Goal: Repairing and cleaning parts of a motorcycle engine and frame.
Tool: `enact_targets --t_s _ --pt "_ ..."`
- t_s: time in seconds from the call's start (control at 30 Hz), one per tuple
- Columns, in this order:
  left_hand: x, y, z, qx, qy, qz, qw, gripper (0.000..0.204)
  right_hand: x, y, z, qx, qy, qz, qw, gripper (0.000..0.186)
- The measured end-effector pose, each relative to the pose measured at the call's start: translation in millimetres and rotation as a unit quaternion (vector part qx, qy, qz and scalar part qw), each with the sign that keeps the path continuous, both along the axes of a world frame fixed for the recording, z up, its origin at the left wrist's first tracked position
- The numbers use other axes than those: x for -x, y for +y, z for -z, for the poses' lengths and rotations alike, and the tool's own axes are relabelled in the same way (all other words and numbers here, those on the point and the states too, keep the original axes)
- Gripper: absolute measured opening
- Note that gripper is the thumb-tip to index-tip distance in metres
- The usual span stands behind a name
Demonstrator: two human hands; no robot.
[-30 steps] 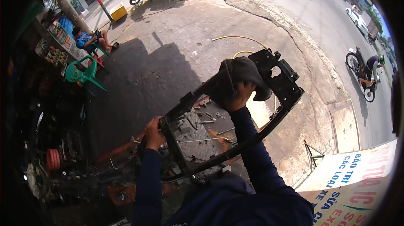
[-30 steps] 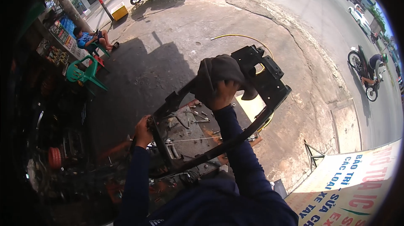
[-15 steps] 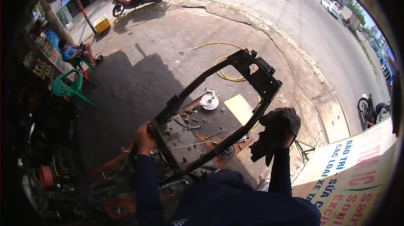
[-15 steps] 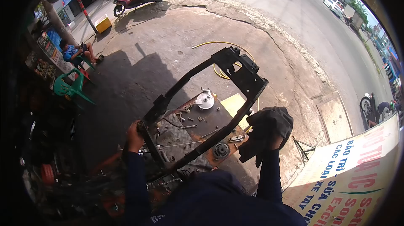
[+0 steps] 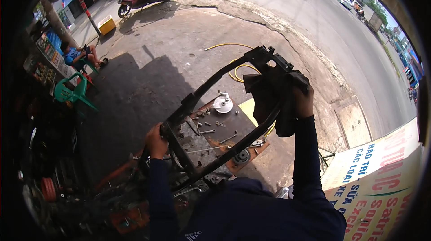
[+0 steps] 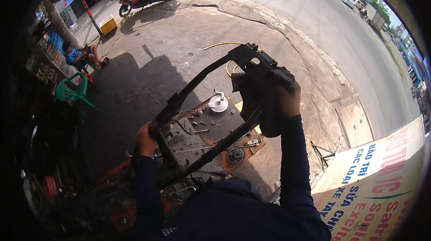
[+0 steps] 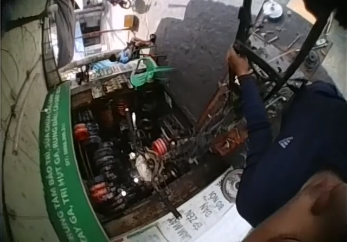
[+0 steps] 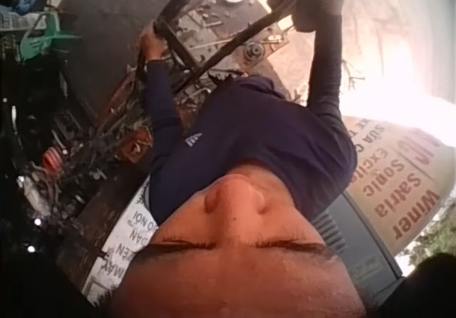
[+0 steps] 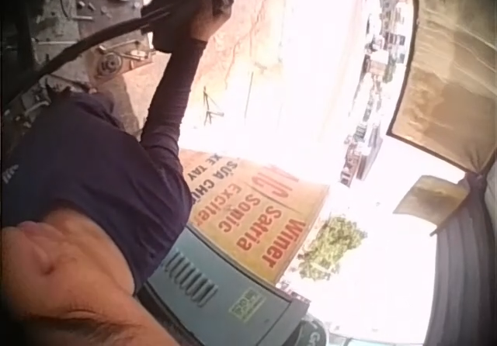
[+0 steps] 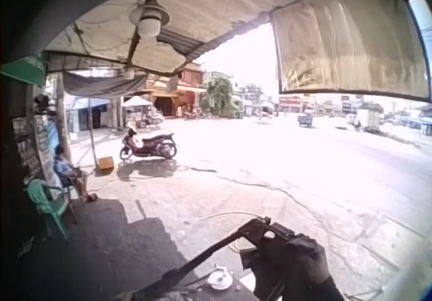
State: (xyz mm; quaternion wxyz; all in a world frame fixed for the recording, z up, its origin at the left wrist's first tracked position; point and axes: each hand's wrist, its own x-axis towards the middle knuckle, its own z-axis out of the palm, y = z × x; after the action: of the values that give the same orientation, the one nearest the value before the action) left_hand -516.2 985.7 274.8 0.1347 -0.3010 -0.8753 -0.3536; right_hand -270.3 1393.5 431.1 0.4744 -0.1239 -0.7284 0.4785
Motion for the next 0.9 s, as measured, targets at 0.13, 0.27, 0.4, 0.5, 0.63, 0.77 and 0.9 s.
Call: enact_targets --t_s 0.13,0.27,0.4,0.5,0.63,0.77,0.9 --pt "-7.3 -9.6 -3.9 0.013 -0.007 0.0 1.0 0.028 -29.3 -16.7 -34.7 -0.155 -0.066 0.279 0.945 0.022" --pt "-2.7 -8.9 6.3 0.052 -0.004 0.014 0.999 0.041 -45.1 -66.2 -99.7 -0.232 -0.021 0.08 0.969 0.029" --pt "-6.3 -16.5 0.9 0.053 -0.031 0.029 0.998 0.045 11.7 -72.9 -48.1 -0.513 -0.153 0.145 0.832 0.021" --pt "-5.6 -21.2 -1.8 0.055 -0.043 0.026 0.997 0.048 16.3 -79.7 -39.5 -0.448 -0.197 0.095 0.867 0.018" --pt "-7.5 -26.2 -5.0 0.039 -0.034 0.024 0.998 0.049 -18.5 -131.3 -10.8 -0.37 -0.199 -0.045 0.906 0.021" --pt "-3.2 -12.1 -5.3 0.014 -0.043 0.065 0.997 0.048 -24.0 -204.8 31.9 -0.371 -0.207 0.002 0.905 0.029" --pt "12.2 -31.8 12.5 -0.157 -0.266 0.133 0.942 0.036 -21.4 -193.2 36.4 -0.262 -0.189 -0.097 0.941 0.03"
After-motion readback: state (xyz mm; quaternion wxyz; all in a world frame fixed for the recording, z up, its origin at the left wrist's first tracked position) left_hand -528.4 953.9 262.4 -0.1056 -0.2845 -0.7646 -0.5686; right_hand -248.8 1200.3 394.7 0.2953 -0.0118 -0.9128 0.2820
